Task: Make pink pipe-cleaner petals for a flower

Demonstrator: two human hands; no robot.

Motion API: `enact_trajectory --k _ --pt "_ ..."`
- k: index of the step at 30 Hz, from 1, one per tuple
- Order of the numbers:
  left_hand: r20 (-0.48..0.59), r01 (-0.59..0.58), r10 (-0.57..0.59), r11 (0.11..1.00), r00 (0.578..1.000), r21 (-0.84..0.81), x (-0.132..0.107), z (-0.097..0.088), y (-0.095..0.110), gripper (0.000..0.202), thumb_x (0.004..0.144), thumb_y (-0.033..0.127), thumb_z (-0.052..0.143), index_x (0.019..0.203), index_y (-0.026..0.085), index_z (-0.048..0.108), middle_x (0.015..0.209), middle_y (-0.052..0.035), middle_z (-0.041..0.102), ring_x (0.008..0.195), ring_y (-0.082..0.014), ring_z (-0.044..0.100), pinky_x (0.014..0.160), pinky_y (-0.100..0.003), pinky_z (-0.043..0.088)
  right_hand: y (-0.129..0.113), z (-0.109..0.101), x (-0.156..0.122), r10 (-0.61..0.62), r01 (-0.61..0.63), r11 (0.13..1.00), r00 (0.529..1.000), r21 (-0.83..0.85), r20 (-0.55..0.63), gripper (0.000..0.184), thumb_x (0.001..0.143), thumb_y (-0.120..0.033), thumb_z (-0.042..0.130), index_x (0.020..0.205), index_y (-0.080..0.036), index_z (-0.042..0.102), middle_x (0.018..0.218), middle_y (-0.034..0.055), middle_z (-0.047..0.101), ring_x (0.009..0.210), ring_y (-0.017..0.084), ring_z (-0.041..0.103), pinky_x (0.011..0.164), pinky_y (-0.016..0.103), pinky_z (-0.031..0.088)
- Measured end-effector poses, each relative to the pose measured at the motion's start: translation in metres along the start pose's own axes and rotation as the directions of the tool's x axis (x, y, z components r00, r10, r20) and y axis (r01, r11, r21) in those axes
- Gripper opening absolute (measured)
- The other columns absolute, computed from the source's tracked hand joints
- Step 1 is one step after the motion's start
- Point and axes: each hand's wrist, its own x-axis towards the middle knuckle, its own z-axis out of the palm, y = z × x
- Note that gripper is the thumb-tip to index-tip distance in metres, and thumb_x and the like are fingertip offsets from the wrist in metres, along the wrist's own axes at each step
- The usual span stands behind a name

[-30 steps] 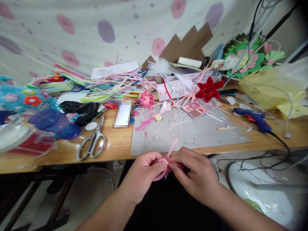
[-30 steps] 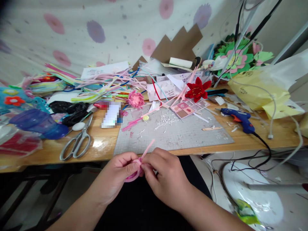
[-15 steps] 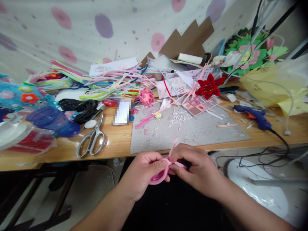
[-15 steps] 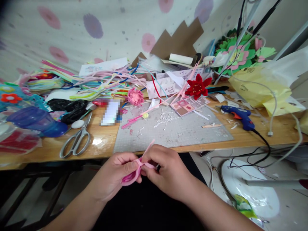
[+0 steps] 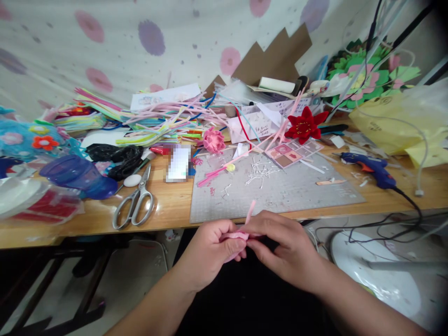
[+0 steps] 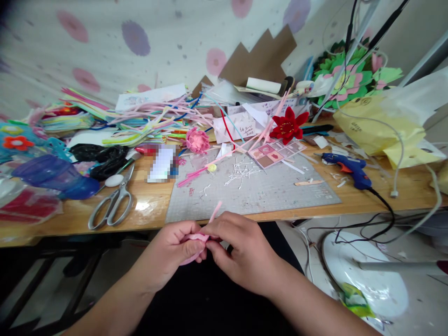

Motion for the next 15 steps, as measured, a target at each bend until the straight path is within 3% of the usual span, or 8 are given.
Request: enact_trajectory --k 4,9,15 --pt "0.022 -0.027 0.027 0.999 0.999 0.029 -0.001 -0.002 0.002 0.02 0.081 0.032 0.063 0.072 0.015 0.059 0.064 0.0006 0.062 0.059 -0.0097 0.054 0.054 -0.021 0.038 -0.002 -0.002 0.001 -0.043 0.044 0.999 0.999 0.016 -0.029 0.015 0.087 -0.01 0.055 0.092 -0.019 0.065 0.077 0.0024 0.066 0.069 0.013 0.059 0.062 0.025 0.047" --pt "0.052 -0.077 0.079 0.997 0.996 -0.027 -0.002 0.0 0.004 0.026 0.083 0.036 0.062 0.068 0.014 0.061 0.06 0.0012 0.059 0.051 -0.007 0.046 0.052 -0.02 0.036 -0.005 0.001 0.001 0.029 -0.025 0.998 0.998 0.054 -0.064 0.011 0.085 -0.009 0.057 0.079 -0.018 0.062 0.069 0.0002 0.064 0.062 0.011 0.057 0.058 0.024 0.044" --pt "-0.06 -0.144 0.143 0.989 0.988 -0.018 -0.004 0.003 0.0 0.027 0.086 0.036 0.058 0.07 0.015 0.063 0.062 -0.0007 0.062 0.058 -0.0109 0.054 0.055 -0.022 0.039 -0.011 0.004 0.002 0.063 -0.046 0.972 0.996 0.228 -0.066 0.016 0.086 -0.004 0.056 0.086 -0.018 0.063 0.076 -0.0002 0.067 0.072 0.011 0.063 0.068 0.023 0.049"
